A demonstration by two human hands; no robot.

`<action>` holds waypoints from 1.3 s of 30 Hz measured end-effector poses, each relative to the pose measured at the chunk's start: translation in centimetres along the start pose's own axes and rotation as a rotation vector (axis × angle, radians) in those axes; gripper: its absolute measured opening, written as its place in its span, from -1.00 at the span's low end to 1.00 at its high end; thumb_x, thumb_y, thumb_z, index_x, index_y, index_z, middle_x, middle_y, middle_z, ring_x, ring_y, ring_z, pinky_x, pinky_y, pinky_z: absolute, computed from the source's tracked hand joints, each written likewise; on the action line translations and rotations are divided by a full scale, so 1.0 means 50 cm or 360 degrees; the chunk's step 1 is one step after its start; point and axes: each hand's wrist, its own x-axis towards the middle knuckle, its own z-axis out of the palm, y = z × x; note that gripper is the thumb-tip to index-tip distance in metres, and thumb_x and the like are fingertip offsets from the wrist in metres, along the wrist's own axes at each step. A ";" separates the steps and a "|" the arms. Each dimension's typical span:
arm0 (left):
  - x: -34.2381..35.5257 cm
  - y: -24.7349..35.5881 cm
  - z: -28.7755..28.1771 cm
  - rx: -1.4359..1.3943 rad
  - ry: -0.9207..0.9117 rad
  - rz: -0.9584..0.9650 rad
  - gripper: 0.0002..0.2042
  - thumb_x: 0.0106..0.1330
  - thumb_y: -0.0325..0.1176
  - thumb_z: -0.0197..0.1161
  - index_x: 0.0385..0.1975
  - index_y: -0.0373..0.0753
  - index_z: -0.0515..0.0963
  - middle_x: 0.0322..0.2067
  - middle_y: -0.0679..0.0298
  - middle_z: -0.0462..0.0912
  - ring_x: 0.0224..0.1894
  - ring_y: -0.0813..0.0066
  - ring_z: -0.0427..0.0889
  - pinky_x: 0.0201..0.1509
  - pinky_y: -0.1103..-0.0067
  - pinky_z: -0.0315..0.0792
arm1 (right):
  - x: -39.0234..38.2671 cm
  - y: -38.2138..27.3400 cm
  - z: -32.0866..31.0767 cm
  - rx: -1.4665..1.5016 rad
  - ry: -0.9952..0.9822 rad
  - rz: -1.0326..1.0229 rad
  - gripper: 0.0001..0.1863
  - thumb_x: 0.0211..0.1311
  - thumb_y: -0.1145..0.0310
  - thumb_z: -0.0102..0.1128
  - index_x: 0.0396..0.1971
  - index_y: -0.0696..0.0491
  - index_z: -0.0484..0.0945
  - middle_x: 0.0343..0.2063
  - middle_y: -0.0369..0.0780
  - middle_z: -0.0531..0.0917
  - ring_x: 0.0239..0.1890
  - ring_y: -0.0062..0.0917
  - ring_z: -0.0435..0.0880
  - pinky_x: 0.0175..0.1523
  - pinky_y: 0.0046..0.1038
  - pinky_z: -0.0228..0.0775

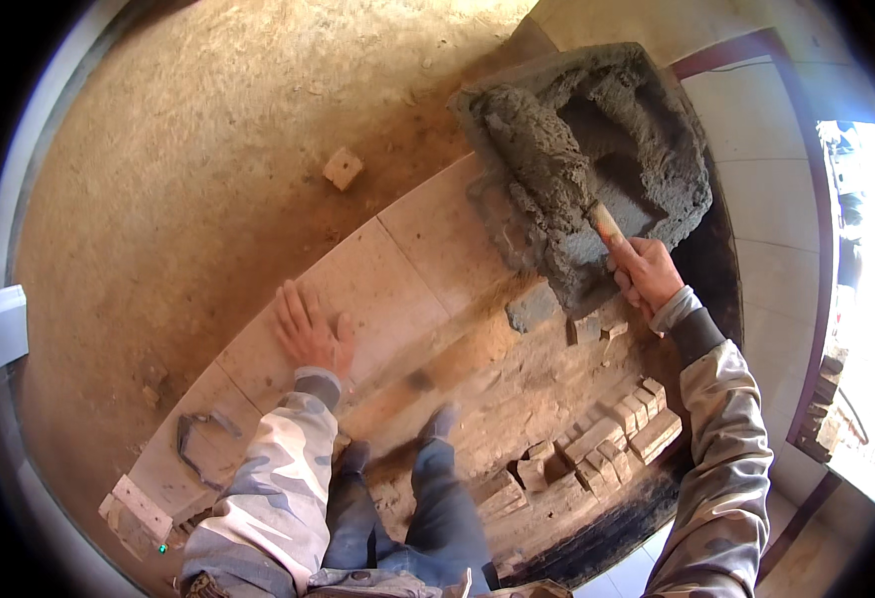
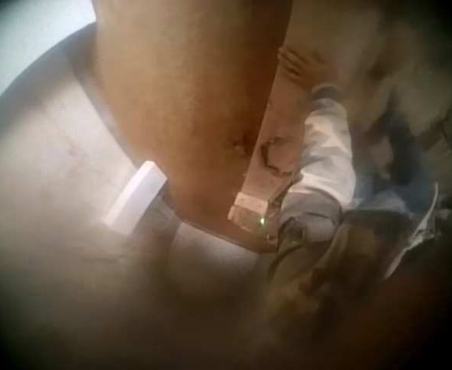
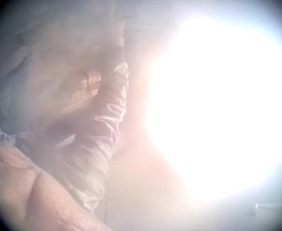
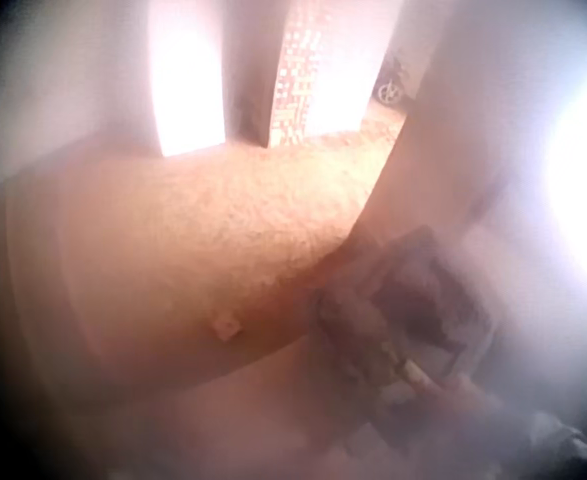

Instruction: The person scoops mortar from a pile and spreads it onto the ground. They then pick up bricks and place them into the mortar to form a curved wall, tapping them into place with a trowel.

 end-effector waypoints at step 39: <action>-0.006 -0.075 0.115 0.0080 0.0459 0.0154 -0.27 0.36 0.14 -0.06 0.39 -0.29 0.23 0.41 -0.03 0.17 0.51 -0.01 0.00 0.50 0.04 -0.12 | -0.477 0.553 1.340 0.1801 0.0849 0.0736 -0.61 0.40 0.14 0.27 -0.44 0.19 0.54 -0.69 -0.33 0.50 -0.67 -0.67 0.43 -0.58 -0.49 0.27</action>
